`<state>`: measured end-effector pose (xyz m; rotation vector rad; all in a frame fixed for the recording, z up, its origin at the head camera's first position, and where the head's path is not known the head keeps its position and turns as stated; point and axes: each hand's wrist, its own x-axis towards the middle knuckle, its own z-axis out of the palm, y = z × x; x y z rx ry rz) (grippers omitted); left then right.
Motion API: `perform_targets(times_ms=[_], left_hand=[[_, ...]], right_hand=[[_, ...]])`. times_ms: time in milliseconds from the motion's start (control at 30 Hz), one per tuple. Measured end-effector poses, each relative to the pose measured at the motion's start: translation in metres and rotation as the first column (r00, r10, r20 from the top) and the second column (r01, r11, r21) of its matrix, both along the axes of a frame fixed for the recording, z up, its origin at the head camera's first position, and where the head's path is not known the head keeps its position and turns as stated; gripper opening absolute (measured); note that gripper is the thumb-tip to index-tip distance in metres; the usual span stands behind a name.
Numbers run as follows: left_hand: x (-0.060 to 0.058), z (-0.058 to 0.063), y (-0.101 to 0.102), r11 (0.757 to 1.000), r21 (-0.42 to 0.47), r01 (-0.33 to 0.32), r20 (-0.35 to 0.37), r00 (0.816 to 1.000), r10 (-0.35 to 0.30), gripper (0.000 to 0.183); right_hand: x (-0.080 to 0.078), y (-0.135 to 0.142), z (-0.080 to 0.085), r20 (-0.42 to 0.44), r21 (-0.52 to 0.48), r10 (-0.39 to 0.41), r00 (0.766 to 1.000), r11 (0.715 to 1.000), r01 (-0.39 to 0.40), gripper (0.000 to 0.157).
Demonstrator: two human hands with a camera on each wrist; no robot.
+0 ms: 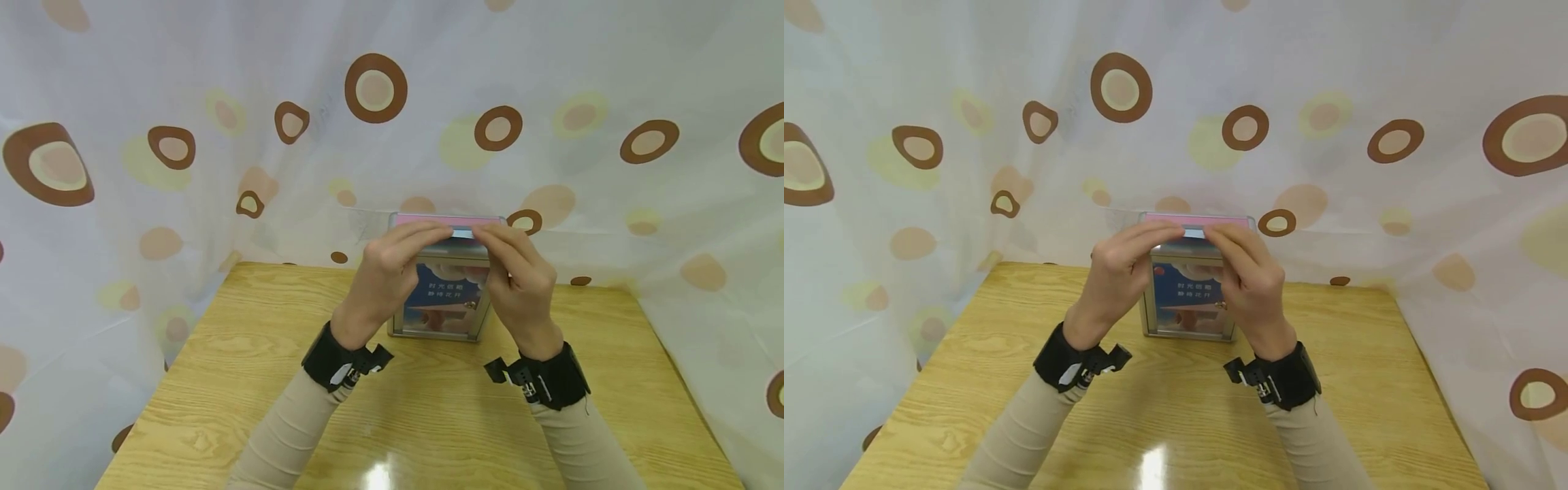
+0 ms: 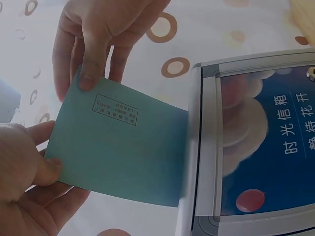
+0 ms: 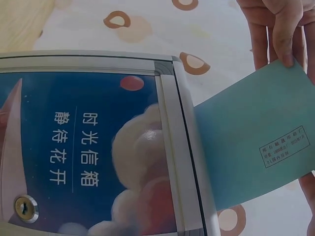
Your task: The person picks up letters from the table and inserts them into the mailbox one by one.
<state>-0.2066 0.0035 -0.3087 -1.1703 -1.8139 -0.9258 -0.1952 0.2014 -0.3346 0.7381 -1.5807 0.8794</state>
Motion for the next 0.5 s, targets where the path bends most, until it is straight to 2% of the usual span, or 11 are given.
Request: perform_targets(times_ms=[100, 267, 500], left_hand=[[-0.0013, -0.0017, 0.0005, 1.0, 0.006, -0.017, 0.0, 1.0, 0.017, 0.048], [-0.002, -0.0035, 0.0018, 0.999, 0.03, -0.042, -0.006, 0.999, 0.043, 0.032], [-0.0021, -0.0097, 0.0017, 0.994, 0.057, -0.095, 0.006, 0.996, 0.094, 0.024]], right_hand=[[0.0, 0.0014, -0.0001, 0.006, 0.003, -0.01, 1.0, 1.0, 0.01, 0.026], [-0.0003, 0.0037, -0.001, 0.02, 0.002, -0.014, 1.0, 1.0, 0.014, 0.027], [-0.0013, 0.0061, -0.004, 0.021, -0.005, -0.022, 1.0, 1.0, 0.022, 0.027]])
